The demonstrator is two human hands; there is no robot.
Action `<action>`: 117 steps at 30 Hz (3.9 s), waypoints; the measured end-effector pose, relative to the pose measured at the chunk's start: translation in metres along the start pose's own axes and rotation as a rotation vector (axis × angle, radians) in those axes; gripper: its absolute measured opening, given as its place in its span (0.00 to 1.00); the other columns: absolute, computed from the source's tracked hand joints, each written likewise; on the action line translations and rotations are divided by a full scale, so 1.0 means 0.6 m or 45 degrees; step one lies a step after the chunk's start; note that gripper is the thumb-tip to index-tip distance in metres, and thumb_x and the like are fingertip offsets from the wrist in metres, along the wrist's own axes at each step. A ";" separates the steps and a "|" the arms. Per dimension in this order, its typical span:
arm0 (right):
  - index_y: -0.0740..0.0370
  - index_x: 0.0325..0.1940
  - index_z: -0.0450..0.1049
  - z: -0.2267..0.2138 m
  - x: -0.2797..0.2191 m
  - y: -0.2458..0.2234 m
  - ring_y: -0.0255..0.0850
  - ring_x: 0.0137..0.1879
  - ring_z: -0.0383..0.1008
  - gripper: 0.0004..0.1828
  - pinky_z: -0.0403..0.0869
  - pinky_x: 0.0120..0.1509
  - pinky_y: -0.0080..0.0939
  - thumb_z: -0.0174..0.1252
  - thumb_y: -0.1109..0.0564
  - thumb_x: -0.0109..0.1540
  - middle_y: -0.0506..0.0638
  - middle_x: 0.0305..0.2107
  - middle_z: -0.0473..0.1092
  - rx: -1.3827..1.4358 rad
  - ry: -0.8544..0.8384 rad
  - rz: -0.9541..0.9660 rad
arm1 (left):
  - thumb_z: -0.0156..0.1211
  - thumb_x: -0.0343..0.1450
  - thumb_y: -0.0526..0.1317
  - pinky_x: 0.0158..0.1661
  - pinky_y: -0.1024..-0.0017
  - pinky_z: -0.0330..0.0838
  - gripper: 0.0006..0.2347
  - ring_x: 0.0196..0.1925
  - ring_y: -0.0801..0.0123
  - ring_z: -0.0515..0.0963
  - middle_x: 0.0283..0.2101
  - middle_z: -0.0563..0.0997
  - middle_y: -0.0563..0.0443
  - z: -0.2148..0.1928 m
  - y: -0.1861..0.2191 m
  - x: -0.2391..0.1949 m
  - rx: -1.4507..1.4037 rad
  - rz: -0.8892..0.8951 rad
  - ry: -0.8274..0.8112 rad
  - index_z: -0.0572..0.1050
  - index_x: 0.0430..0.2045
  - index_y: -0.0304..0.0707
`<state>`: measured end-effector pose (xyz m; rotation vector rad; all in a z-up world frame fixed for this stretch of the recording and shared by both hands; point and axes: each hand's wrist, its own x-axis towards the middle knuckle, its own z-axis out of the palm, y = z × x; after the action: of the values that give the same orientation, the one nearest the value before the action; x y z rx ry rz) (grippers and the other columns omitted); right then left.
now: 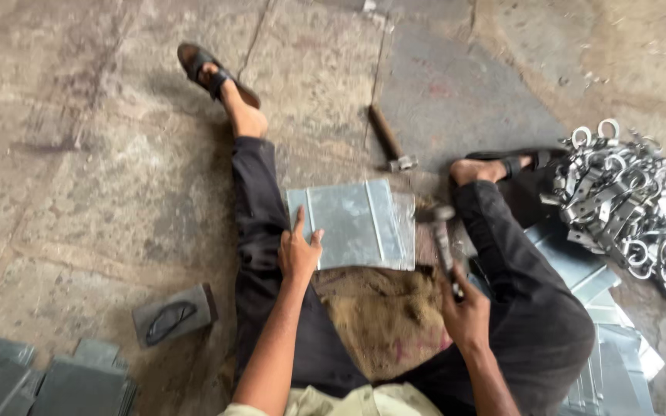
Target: The person sits on the floor and uses a hammer to strike a metal sheet placed on a block, repeatedly hammering its surface and edges while holding it by hand.
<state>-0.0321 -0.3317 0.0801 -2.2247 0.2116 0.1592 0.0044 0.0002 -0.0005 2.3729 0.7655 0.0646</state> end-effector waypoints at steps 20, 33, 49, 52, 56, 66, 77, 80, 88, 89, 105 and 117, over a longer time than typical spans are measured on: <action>0.54 0.69 0.72 0.024 -0.001 0.057 0.40 0.26 0.75 0.27 0.72 0.31 0.42 0.60 0.51 0.65 0.62 0.27 0.78 -0.219 -0.131 0.146 | 0.64 0.71 0.51 0.45 0.52 0.75 0.34 0.45 0.43 0.80 0.45 0.75 0.33 -0.001 0.004 -0.001 -0.108 -0.090 0.006 0.54 0.73 0.60; 0.57 0.75 0.61 -0.016 0.007 0.058 0.32 0.22 0.64 0.30 0.65 0.21 0.35 0.53 0.53 0.68 0.49 0.26 0.67 0.405 0.077 0.409 | 0.66 0.75 0.60 0.38 0.56 0.80 0.18 0.39 0.50 0.85 0.34 0.81 0.40 -0.033 0.058 -0.191 0.310 0.501 -0.483 0.79 0.44 0.46; 0.59 0.72 0.65 0.004 0.007 0.065 0.33 0.22 0.61 0.30 0.62 0.22 0.36 0.57 0.52 0.66 0.46 0.22 0.62 0.508 -0.086 0.509 | 0.67 0.68 0.55 0.61 0.46 0.64 0.42 0.65 0.48 0.72 0.67 0.69 0.38 0.055 0.144 0.122 0.450 0.358 -0.337 0.50 0.74 0.45; 0.59 0.73 0.64 -0.005 0.017 0.061 0.34 0.22 0.62 0.31 0.63 0.23 0.37 0.57 0.51 0.65 0.46 0.22 0.63 0.480 -0.095 0.486 | 0.71 0.62 0.57 0.65 0.48 0.62 0.46 0.67 0.53 0.72 0.67 0.72 0.43 0.049 0.139 0.138 0.462 0.198 -0.425 0.51 0.74 0.46; 0.56 0.75 0.62 -0.008 0.013 0.059 0.34 0.23 0.64 0.34 0.66 0.24 0.37 0.58 0.50 0.65 0.49 0.22 0.63 0.414 -0.100 0.505 | 0.75 0.60 0.58 0.56 0.54 0.73 0.48 0.60 0.44 0.77 0.64 0.72 0.30 0.035 0.040 0.111 0.272 0.105 -0.452 0.52 0.70 0.34; 0.56 0.76 0.61 -0.012 0.010 0.031 0.33 0.24 0.61 0.34 0.64 0.25 0.36 0.55 0.49 0.66 0.48 0.29 0.68 0.608 -0.113 0.577 | 0.53 0.77 0.44 0.36 0.64 0.71 0.14 0.32 0.60 0.78 0.32 0.79 0.41 -0.031 0.023 -0.105 -0.568 0.214 -0.276 0.77 0.42 0.28; 0.58 0.76 0.60 -0.011 0.020 0.053 0.32 0.24 0.59 0.33 0.61 0.23 0.34 0.52 0.47 0.67 0.46 0.29 0.62 0.755 -0.119 0.612 | 0.54 0.77 0.38 0.32 0.66 0.76 0.06 0.31 0.68 0.81 0.31 0.80 0.52 -0.137 0.165 -0.108 -0.286 1.015 0.204 0.77 0.41 0.41; 0.59 0.76 0.60 -0.014 0.010 0.055 0.32 0.24 0.59 0.33 0.62 0.23 0.33 0.50 0.46 0.69 0.47 0.30 0.62 0.737 -0.119 0.558 | 0.57 0.76 0.33 0.47 0.61 0.79 0.08 0.44 0.66 0.82 0.40 0.82 0.53 -0.099 0.131 -0.077 0.220 1.664 0.371 0.79 0.46 0.47; 0.58 0.77 0.56 -0.011 0.012 0.061 0.32 0.24 0.58 0.33 0.61 0.23 0.33 0.48 0.46 0.69 0.47 0.30 0.62 0.769 -0.120 0.607 | 0.61 0.65 0.30 0.63 0.45 0.66 0.17 0.60 0.60 0.76 0.55 0.80 0.53 -0.082 0.001 -0.086 0.649 1.443 0.103 0.80 0.45 0.55; 0.58 0.78 0.55 -0.009 0.013 0.062 0.32 0.24 0.58 0.34 0.61 0.23 0.33 0.48 0.46 0.69 0.47 0.31 0.62 0.763 -0.121 0.602 | 0.62 0.66 0.32 0.62 0.48 0.67 0.17 0.61 0.56 0.74 0.57 0.76 0.47 -0.086 -0.009 -0.093 0.458 1.190 0.121 0.78 0.49 0.51; 0.46 0.78 0.52 0.010 -0.003 0.047 0.36 0.20 0.61 0.36 0.62 0.20 0.39 0.54 0.55 0.66 0.50 0.20 0.63 0.747 -0.233 0.581 | 0.63 0.72 0.34 0.41 0.67 0.72 0.09 0.38 0.66 0.76 0.40 0.82 0.44 0.110 -0.093 0.054 -1.338 -0.282 -0.130 0.77 0.41 0.25; 0.62 0.67 0.63 0.037 0.000 0.084 0.38 0.18 0.67 0.27 0.66 0.20 0.41 0.58 0.55 0.64 0.51 0.18 0.67 0.249 -0.349 0.373 | 0.66 0.73 0.51 0.40 0.54 0.76 0.22 0.43 0.43 0.84 0.40 0.84 0.32 -0.048 0.004 0.183 0.196 -0.029 0.202 0.73 0.53 0.32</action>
<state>-0.0435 -0.3446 0.0279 -1.9433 0.3838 0.5744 0.0904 0.0744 0.0086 2.5266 0.9013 0.1925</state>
